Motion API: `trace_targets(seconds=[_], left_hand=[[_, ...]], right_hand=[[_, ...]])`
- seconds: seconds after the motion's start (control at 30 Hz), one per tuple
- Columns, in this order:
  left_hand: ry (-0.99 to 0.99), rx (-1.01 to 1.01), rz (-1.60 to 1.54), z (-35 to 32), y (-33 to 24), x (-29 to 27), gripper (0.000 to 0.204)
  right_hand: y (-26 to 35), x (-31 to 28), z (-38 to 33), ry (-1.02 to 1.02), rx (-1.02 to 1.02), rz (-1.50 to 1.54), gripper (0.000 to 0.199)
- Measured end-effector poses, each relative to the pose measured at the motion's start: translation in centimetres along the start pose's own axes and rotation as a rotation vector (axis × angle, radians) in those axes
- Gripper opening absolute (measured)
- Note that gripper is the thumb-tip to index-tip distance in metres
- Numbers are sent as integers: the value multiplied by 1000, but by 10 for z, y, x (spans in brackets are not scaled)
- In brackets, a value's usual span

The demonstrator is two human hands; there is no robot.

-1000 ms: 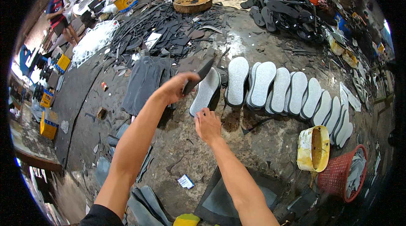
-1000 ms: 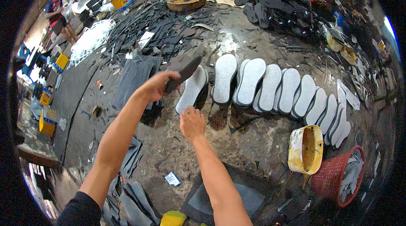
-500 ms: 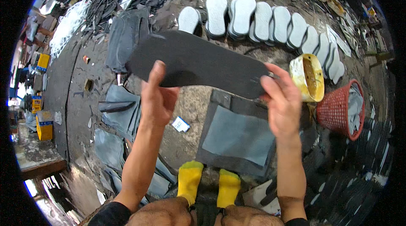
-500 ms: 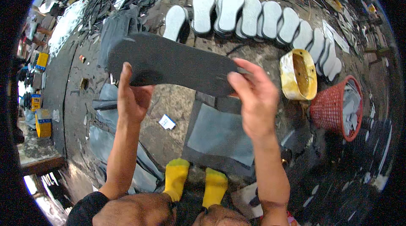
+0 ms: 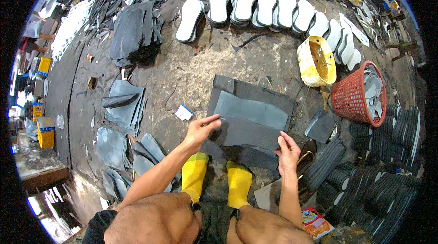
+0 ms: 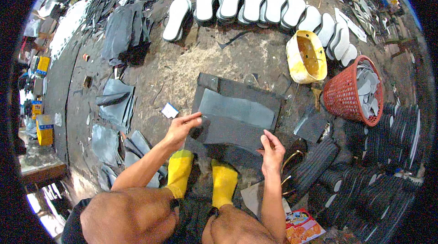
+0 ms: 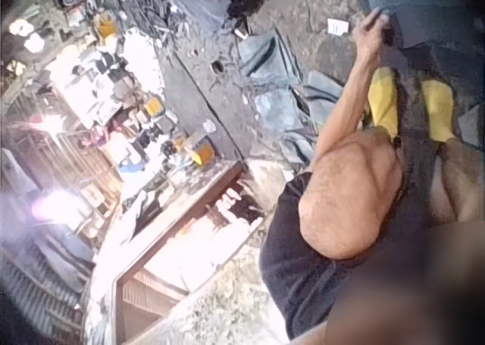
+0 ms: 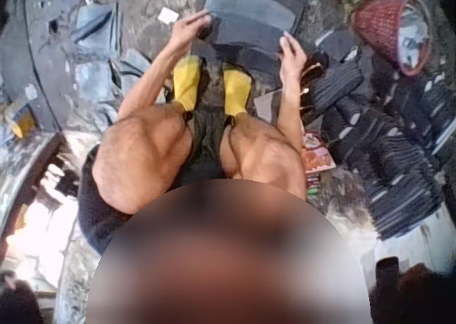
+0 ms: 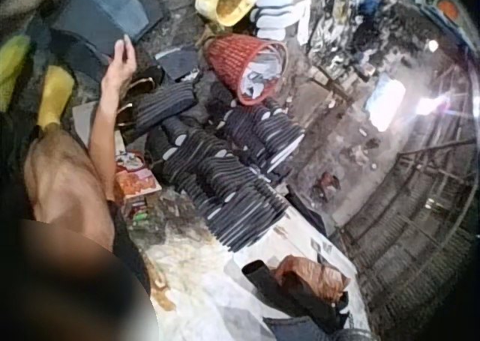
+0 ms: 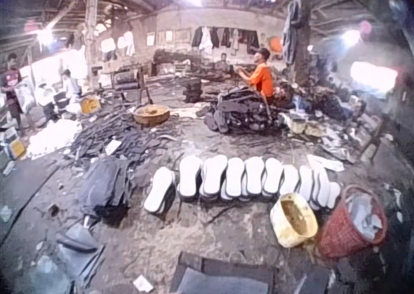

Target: The person sits on the floor and repeatedly picks up black shoe insoles, turns them over, and places them back down. The person also briefly handles a white insole. The task consists of repeated inspection and placement of insoles without any visible tool use.

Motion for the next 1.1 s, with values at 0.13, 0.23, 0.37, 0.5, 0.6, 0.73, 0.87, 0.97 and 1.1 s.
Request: trace_targets(seconds=[0.13, 0.23, 0.37, 0.5, 0.6, 0.73, 0.87, 0.97, 1.1], left_hand=[[77, -35, -109, -6, 16, -16, 67], [72, 23, -34, -3, 14, -22, 63], [-48, 118, 135, 1, 10, -27, 46], [-191, 228, 521, -7, 8, -27, 31], [-197, 265, 546, -10, 11, -25, 31], [-171, 281, 543, -5, 20, -29, 31], [-173, 176, 234, 6, 33, -40, 29], [-161, 198, 282, 8, 31, -40, 31], [-152, 434, 606, -6, 13, -19, 29]], right_hand=[[-36, -10, -7, -116, 60, 2, 27], [-42, -11, -8, -139, 31, 10, 31], [-37, -9, -3, -132, -155, -196, 38], [-47, -9, 3, -135, -88, -256, 43], [-54, -8, 6, -127, -78, -226, 43], [-57, -9, 8, -129, -89, -269, 43], [-57, -9, 10, -133, -86, -299, 43], [-57, -8, 10, -146, -106, -322, 42], [-54, -7, 8, -168, -139, -382, 40]])
Point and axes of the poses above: each hand's wrist, its own z-axis towards the middle knuckle, its own x-axis out of the palm, y = z × x, the point moved 4 cm from there along z, towards the middle knuckle, and after that the axes turned 15 degrees about -z, right-handed, at the moved point
